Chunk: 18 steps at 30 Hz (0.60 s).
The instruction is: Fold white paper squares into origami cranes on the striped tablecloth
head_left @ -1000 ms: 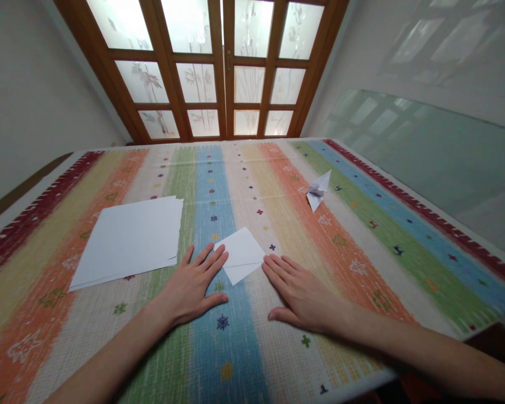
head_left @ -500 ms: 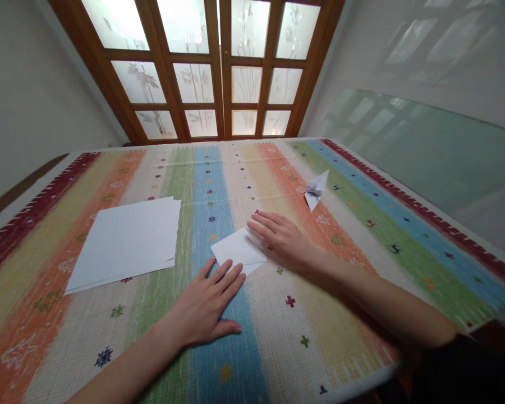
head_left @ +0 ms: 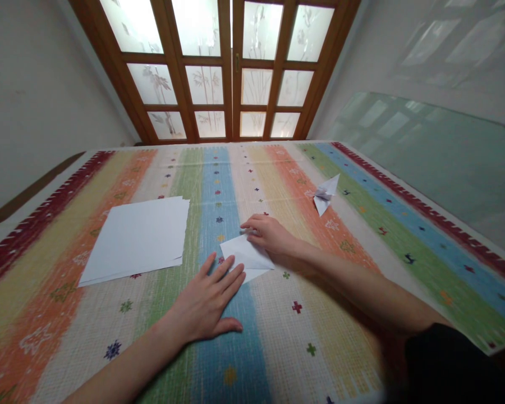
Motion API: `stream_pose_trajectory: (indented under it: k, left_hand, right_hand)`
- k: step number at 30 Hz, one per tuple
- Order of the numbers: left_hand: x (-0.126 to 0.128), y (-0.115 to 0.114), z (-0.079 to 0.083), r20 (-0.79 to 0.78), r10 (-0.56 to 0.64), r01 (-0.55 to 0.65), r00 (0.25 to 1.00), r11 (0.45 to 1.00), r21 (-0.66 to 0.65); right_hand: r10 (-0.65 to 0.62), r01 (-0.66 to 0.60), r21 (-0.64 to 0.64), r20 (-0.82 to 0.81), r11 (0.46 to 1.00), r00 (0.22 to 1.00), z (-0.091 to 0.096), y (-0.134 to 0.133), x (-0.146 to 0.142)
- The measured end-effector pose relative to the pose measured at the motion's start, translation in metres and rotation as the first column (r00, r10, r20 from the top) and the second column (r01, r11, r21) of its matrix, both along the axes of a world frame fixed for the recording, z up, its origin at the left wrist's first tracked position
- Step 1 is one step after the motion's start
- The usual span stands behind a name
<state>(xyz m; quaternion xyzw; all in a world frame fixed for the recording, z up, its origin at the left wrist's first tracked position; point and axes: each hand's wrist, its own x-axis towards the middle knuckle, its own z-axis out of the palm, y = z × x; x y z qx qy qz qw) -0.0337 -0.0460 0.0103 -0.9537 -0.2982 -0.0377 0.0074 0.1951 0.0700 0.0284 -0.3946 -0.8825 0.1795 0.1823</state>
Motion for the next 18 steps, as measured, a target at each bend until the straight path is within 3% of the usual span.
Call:
stream_pose_trajectory:
  k: [9, 18]
  left_hand:
    - [-0.003, 0.006, -0.001, -0.03, 0.076, -0.074, 0.997, 0.996, 0.053]
    - [-0.016, 0.025, 0.0, -0.019, 0.137, -0.133, 0.99, 0.984, 0.122]
  right_hand:
    - [-0.014, 0.022, 0.058, -0.139, 0.998, 0.99, -0.015, -0.014, 0.016]
    - [0.048, -0.073, -0.145, -0.169, 0.987, 0.984, -0.012, -0.012, 0.031]
